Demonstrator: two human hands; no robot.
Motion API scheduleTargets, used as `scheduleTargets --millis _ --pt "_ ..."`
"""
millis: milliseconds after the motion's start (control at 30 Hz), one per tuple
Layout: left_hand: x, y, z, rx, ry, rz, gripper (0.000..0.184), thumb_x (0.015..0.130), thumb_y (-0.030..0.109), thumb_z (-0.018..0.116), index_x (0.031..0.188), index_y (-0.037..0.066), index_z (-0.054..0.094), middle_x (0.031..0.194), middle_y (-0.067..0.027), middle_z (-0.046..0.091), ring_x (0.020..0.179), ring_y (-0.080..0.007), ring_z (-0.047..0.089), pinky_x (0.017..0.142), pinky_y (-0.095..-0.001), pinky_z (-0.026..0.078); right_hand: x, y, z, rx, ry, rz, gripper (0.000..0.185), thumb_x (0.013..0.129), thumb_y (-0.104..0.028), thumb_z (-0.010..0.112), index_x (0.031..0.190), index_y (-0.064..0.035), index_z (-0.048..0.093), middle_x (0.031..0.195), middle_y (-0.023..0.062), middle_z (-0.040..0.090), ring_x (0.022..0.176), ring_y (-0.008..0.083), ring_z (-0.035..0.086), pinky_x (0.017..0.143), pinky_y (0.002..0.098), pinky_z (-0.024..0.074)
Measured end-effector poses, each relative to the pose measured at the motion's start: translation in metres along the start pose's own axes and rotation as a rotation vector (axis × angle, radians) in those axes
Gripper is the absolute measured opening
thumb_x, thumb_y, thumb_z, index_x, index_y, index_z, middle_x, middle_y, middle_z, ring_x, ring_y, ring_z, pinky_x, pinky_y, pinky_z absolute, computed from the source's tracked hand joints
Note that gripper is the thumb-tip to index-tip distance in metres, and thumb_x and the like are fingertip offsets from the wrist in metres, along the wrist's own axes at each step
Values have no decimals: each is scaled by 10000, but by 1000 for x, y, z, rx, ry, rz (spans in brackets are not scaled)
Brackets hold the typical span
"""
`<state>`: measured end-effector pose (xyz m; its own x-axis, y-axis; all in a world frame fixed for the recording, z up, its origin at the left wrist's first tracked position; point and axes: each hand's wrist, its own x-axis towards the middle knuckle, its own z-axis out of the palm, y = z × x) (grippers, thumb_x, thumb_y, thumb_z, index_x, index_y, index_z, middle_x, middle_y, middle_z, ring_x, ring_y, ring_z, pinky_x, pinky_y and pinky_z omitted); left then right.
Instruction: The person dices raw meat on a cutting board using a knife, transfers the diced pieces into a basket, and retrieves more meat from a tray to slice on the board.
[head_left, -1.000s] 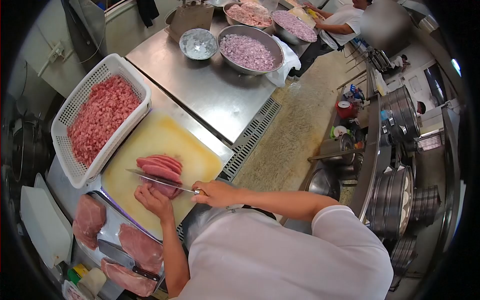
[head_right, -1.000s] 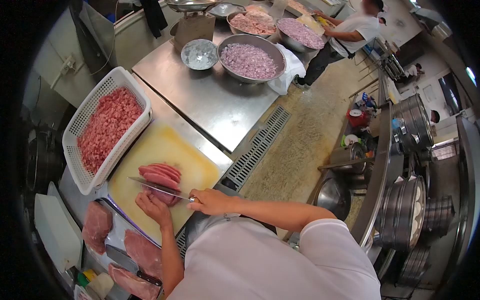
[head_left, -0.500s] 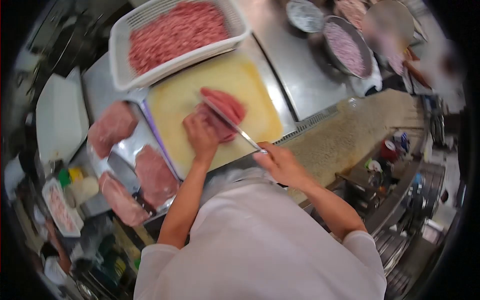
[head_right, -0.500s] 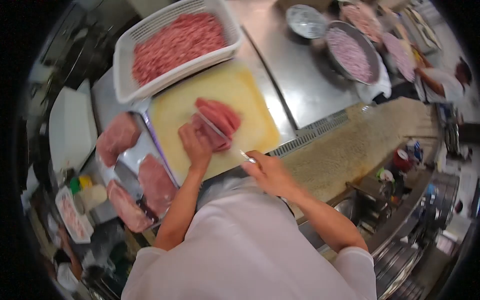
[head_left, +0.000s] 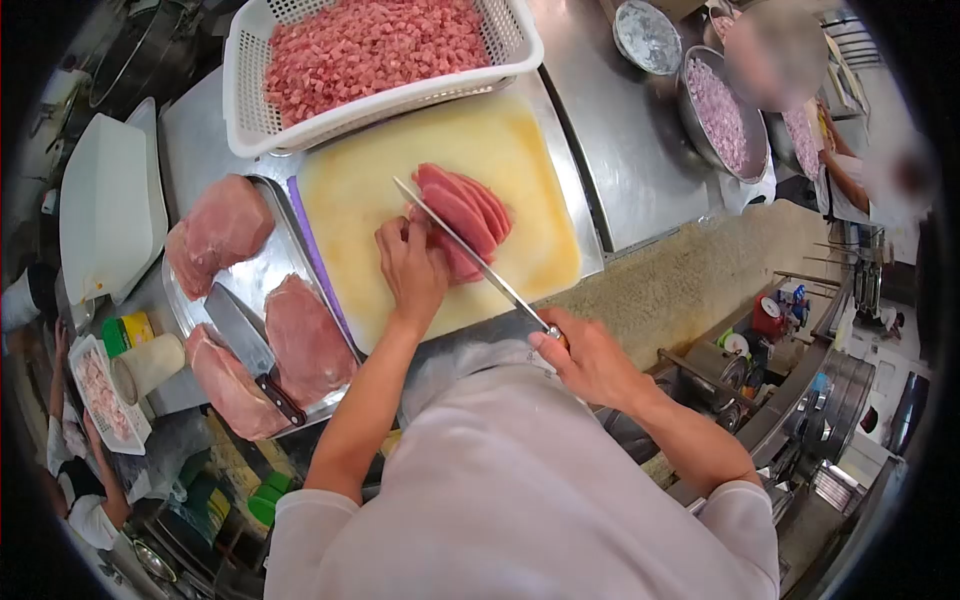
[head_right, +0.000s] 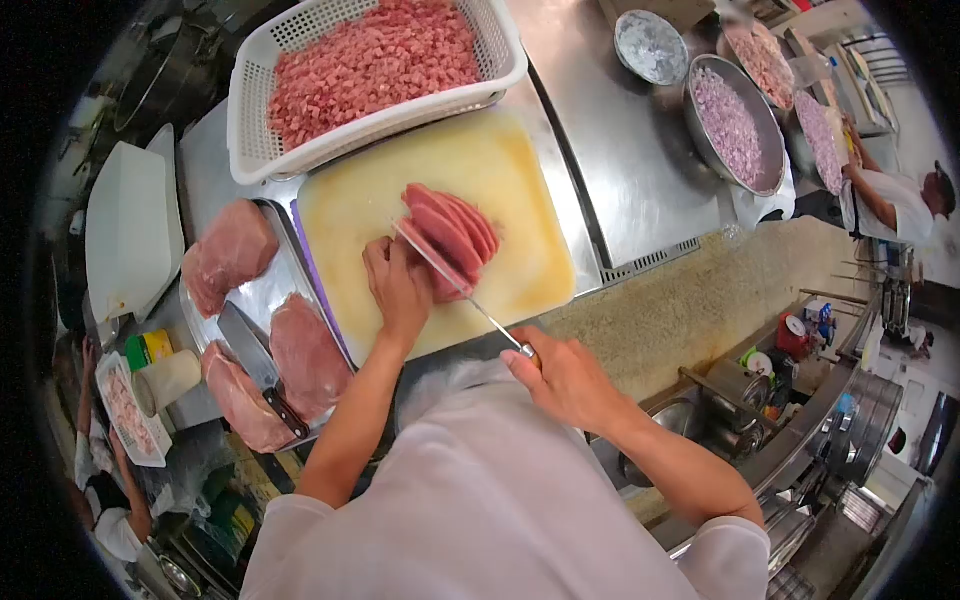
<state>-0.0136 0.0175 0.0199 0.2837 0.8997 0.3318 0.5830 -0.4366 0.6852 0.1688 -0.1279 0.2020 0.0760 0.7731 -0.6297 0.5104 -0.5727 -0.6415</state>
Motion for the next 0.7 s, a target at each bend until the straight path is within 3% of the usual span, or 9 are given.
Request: scheduleTargets --millis 133,233,333,433,533,633,700 --pt "5 -6 6 -21 49 56 430 822 44 585 1244 -30 622 1091 -239 523 1037 -438 511 923 -531 440 31 -11 1 -61 -30 -49 483 1079 -374 568 1292 58 603 892 289 708 893 495 688 787 555 518" --pt "-4 -3 5 -27 68 28 374 805 37 597 1173 -17 637 1089 -233 532 1038 -431 513 888 -544 454 77 12 35 -20 130 -319 488 1079 -384 557 1259 68 594 927 322 701 932 525 672 796 574 513" --pt "-4 -13 17 -38 101 -18 308 839 81 577 1126 -24 619 1091 -240 527 1041 -437 510 907 -548 443 108 -8 38 -67 45 -202 449 1073 -346 573 1230 75 588 910 334 694 913 545 661 800 581 511" --pt "-7 -11 18 -67 95 -27 256 883 125 545 1069 -45 584 1106 -252 521 1038 -448 508 942 -552 428 86 -3 36 -34 72 -252 429 1073 -333 574 1205 75 582 893 336 690 876 558 655 793 591 507" --pt "-8 -8 17 -81 118 -23 234 865 97 533 1048 -40 582 1114 -255 519 1043 -449 509 949 -543 431 39 8 20 2 -8 -148 402 1071 -323 576 1197 59 577 876 324 690 845 557 655 786 610 497" --pt "-12 -9 18 -73 110 -31 225 851 76 522 1036 -38 580 1119 -257 520 1053 -448 512 955 -534 434 86 34 51 -76 151 -306 390 1073 -330 569 1217 32 582 872 305 700 856 538 673 798 603 506" --pt "-9 -9 17 -74 116 -31 230 844 64 516 1039 -39 581 1117 -257 521 1057 -445 514 958 -531 436 119 24 57 -103 125 -308 368 1069 -307 579 1242 17 580 863 300 698 859 528 679 802 600 511"
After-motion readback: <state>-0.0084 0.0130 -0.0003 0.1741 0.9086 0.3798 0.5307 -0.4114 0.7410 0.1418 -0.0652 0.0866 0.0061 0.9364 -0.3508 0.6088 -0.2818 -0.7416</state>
